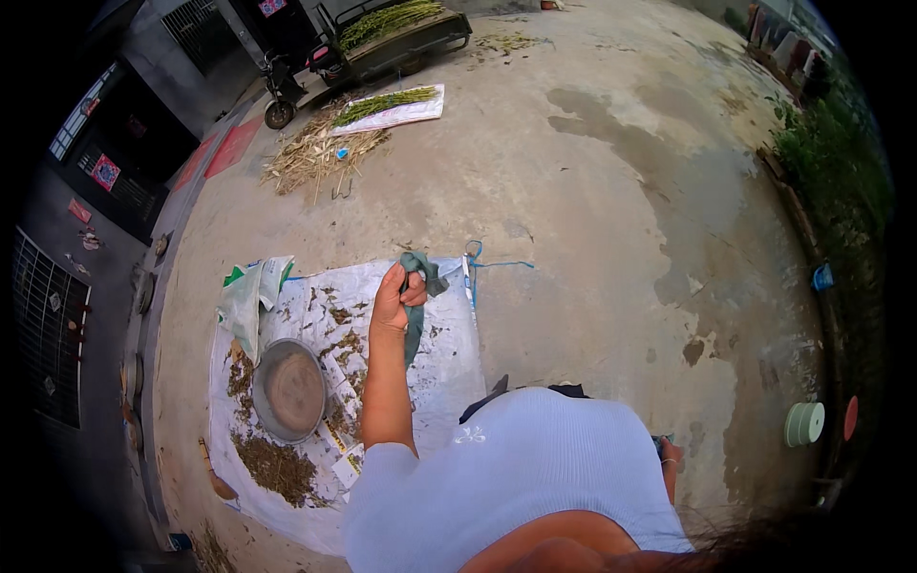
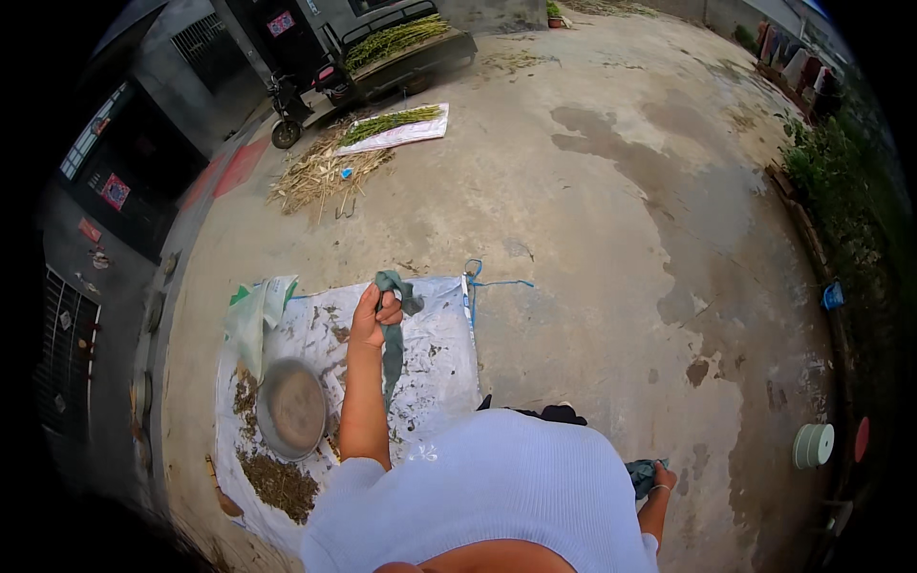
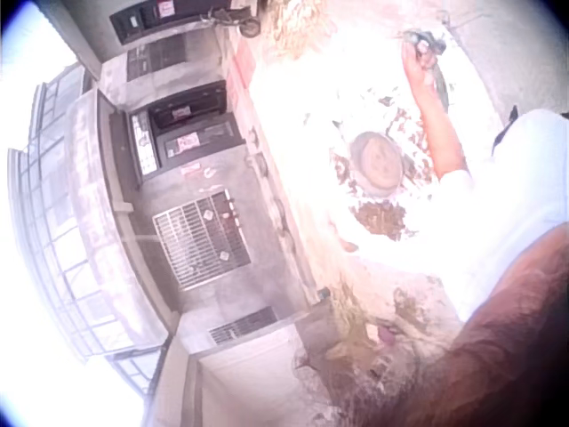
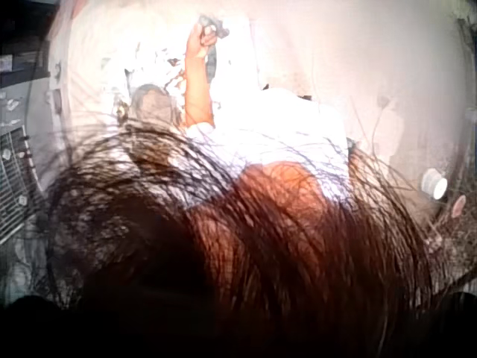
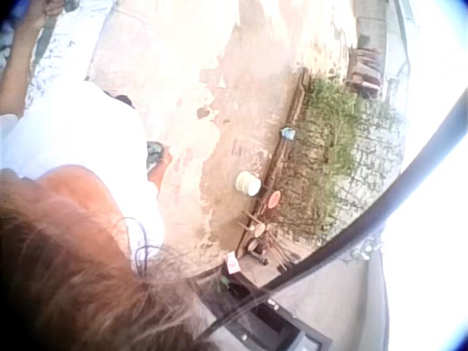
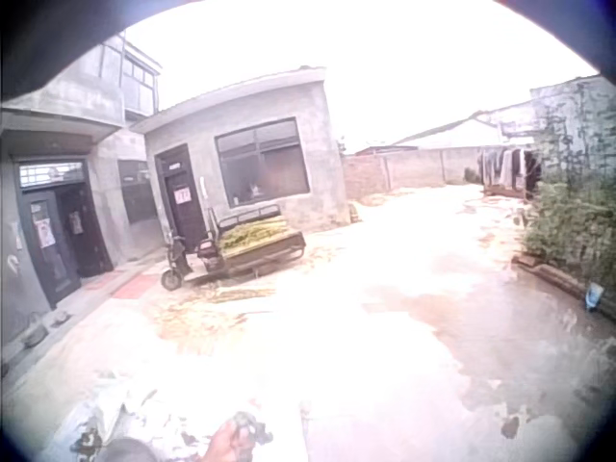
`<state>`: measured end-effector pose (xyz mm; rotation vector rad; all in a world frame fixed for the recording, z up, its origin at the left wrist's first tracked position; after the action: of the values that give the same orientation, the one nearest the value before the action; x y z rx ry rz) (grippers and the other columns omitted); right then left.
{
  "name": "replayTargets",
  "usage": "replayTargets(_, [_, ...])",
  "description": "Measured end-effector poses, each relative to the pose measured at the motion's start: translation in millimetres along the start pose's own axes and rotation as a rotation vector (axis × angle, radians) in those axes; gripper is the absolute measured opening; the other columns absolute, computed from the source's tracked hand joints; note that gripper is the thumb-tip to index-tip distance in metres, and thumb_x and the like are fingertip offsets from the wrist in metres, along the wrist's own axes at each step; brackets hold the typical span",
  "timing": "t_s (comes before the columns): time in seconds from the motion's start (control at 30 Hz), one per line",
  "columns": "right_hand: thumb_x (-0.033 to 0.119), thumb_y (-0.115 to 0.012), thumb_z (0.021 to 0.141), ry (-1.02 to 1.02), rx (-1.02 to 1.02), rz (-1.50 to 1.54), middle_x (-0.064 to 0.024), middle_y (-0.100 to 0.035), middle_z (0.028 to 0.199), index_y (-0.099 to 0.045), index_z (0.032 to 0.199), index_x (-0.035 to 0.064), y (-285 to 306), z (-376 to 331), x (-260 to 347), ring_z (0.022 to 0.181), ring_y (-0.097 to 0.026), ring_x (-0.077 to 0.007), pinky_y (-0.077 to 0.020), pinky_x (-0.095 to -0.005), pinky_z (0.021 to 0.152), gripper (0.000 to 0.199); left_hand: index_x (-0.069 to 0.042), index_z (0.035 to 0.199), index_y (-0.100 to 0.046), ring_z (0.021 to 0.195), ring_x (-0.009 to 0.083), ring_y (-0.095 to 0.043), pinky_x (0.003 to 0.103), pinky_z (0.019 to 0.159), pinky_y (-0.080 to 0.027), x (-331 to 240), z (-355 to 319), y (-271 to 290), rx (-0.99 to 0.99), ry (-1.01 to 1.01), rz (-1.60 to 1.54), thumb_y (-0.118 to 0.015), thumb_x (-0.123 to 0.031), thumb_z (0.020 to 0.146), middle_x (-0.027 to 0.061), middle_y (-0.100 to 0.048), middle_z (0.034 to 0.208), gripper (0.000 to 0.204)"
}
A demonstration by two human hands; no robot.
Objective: The person cuts a green fabric strip with scissors and uses it to tie a bundle of long green plants. The person arranges the plants on a metal cart and secures them with the fabric strip.
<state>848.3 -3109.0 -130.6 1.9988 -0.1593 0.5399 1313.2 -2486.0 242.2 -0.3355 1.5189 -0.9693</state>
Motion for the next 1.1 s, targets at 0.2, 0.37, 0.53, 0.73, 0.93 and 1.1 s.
replayTargets(0.2, [0.036, -0.075, 0.06, 0.23, 0.15, 0.148, -0.0146, -0.06, 0.067, -0.06, 0.072, -0.0054, -46.0, 161.8, 226.1, 0.064, -0.057, -0.0249, -0.0465, -0.0367, 0.065, 0.046, -0.006, 0.09, -0.049, 0.041, 0.0031, -0.031, 0.018, 0.04, -0.026, 2.7, 119.0, -11.5, -0.058, -0.002, -0.022, -0.044, -0.031, 0.093, -0.0003, -0.05, 0.066, 0.025])
replayTargets(0.37, [0.028, -0.075, 0.062, 0.406, 0.117, 0.219, -0.0045, -0.054, 0.062, -0.054, 0.061, 0.0001, -76.0, 227.3, 430.4, 0.056, -0.048, -0.0145, -0.0417, -0.0329, 0.052, 0.035, -0.005, 0.088, -0.05, 0.039, 0.0033, -0.028, 0.019, 0.039, -0.025, 0.3, 220.4, 19.2, -0.072, -0.078, 0.035, -0.044, -0.031, 0.093, -0.0003, -0.051, 0.068, 0.027])
replayTargets(0.53, [0.029, -0.077, 0.061, 0.27, 0.127, 0.271, -0.006, -0.055, 0.068, -0.055, 0.065, -0.001, -117.1, 281.2, 562.1, 0.059, -0.049, -0.0165, -0.0439, -0.0341, 0.057, 0.037, -0.003, 0.096, -0.049, 0.042, 0.003, -0.029, 0.018, 0.039, -0.024, -11.2, 348.7, 77.4, -0.034, -0.166, -0.018, -0.045, -0.027, 0.093, 0.0051, -0.056, 0.081, 0.024])
replayTargets(0.73, [0.038, -0.076, 0.06, 0.272, -0.109, 0.095, -0.0202, -0.062, 0.082, -0.062, 0.084, -0.0057, -160.4, 391.5, 707.8, 0.074, -0.06, -0.0283, -0.0472, -0.0383, 0.069, 0.052, -0.003, 0.113, -0.048, 0.049, 0.0042, -0.036, 0.018, 0.045, -0.029, -32.6, 496.1, 131.2, -0.104, -0.19, -0.152, -0.045, -0.024, 0.093, 0.0137, -0.057, 0.11, 0.029])
replayTargets(0.93, [0.033, -0.075, 0.062, 0.21, 0.123, 0.287, -0.0179, -0.062, 0.076, -0.061, 0.079, -0.0066, -255.5, 406.9, 883.0, 0.07, -0.059, -0.0264, -0.0468, -0.0384, 0.065, 0.045, 0.002, 0.113, -0.047, 0.057, 0.0092, -0.042, 0.022, 0.051, -0.035, -55.0, 628.5, 169.8, -0.261, -0.071, 0.069, -0.047, -0.021, 0.092, 0.0175, -0.055, 0.115, 0.031])
replayTargets(1.1, [0.028, -0.072, 0.067, 0.16, 0.329, 0.421, -0.0166, -0.059, 0.08, -0.056, 0.084, -0.0065, -390.0, 456.6, 1048.1, 0.067, -0.057, -0.025, -0.0472, -0.0393, 0.057, 0.042, 0.001, 0.109, -0.048, 0.059, 0.0102, -0.044, 0.022, 0.053, -0.037, -78.9, 735.1, 229.9, -0.268, -0.069, 0.179, -0.049, -0.02, 0.091, 0.0182, -0.056, 0.113, 0.028])
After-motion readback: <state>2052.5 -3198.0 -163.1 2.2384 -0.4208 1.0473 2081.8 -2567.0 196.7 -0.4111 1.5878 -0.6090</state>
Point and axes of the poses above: each hand's wrist, its own z-axis towards the middle knuckle, its own y-axis out of the back of the hand, x = y × z, the point moved 6 cm from there along z, towards the middle knuckle
